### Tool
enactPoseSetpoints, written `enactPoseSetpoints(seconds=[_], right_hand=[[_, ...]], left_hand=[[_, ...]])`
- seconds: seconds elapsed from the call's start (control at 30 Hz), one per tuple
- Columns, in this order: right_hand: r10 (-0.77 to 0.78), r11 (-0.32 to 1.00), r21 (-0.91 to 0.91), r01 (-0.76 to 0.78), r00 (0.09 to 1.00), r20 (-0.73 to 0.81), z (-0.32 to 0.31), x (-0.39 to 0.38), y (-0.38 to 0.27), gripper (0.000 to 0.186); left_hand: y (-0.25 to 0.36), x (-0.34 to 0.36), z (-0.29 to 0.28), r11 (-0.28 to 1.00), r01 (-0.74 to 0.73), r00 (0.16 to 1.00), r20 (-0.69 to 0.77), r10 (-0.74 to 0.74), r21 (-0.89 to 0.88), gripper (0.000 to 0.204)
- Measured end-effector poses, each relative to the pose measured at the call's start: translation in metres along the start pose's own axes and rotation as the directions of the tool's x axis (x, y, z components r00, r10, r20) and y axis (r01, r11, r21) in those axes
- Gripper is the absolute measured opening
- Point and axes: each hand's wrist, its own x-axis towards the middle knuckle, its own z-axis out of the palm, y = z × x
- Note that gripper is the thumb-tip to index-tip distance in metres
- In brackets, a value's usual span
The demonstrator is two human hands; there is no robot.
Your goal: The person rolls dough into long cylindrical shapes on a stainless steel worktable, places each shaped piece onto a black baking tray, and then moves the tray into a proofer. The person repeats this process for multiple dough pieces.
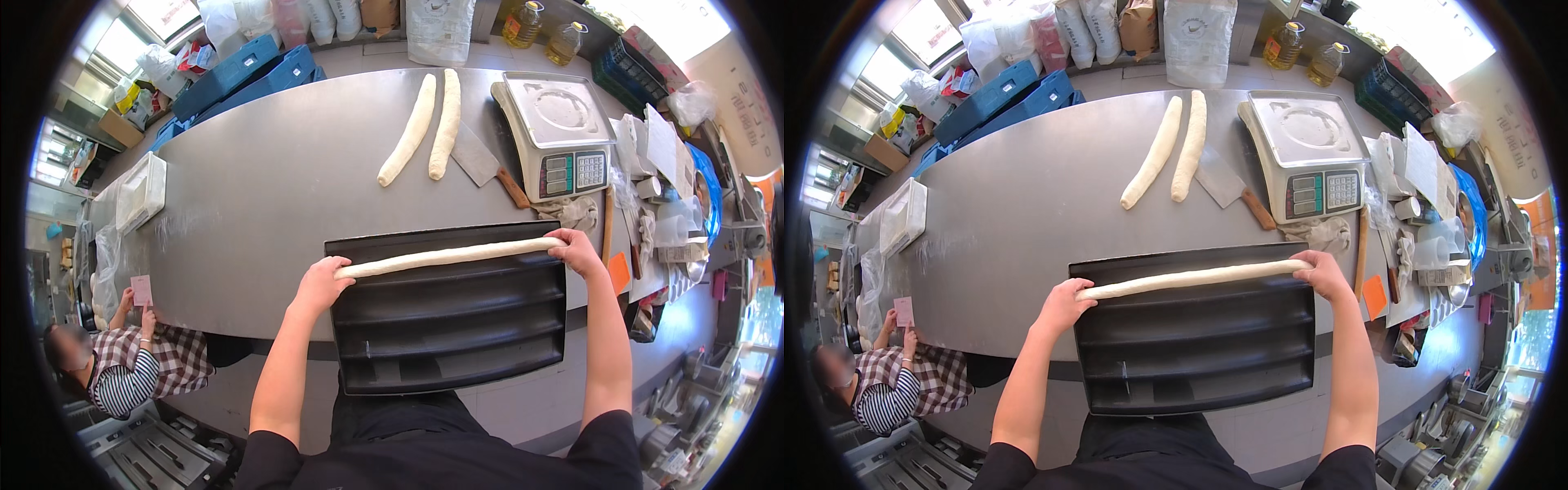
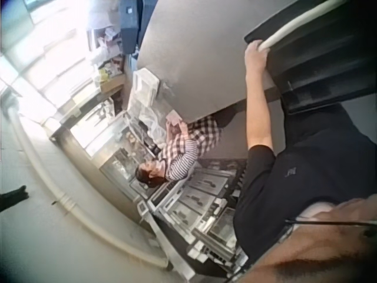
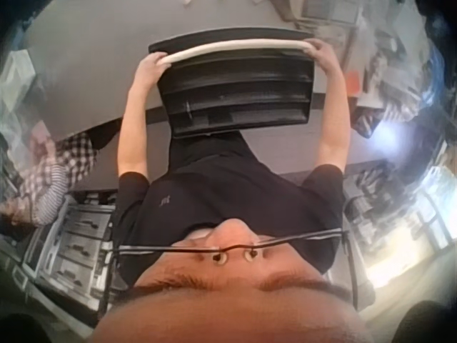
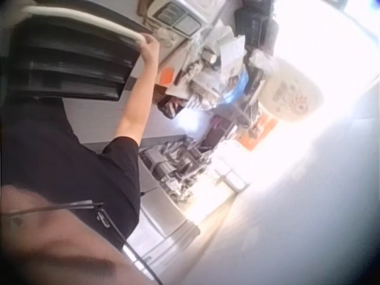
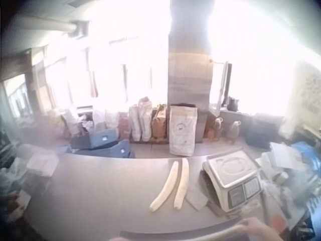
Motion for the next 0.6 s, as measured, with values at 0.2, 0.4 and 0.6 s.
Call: enactPoseSetpoints(seconds=[0.2, 0.4, 0.6], right_hand=[[-0.088, 0.985, -0.150, 0.081, 0.995, -0.045, 0.017, -0.001, -0.003, 0.037], [-0.099, 0.988, -0.117, 0.101, 0.995, 0.023, 0.001, -0.015, -0.027, 0.032], [-0.101, 0.993, 0.068, 0.098, 0.994, 0.038, -0.035, -0.055, -0.056, 0.031]], left_hand=[[0.009, -0.007, 0.000, 0.997, 0.045, 0.998, -0.042, -0.042, 0.061, 0.039], [0.023, -0.010, -0.020, 0.989, 0.043, 0.998, -0.035, -0.048, -0.144, 0.027], [0.030, -0.023, -0.049, 0.943, 0.041, 0.995, -0.071, -0.068, -0.330, 0.021]])
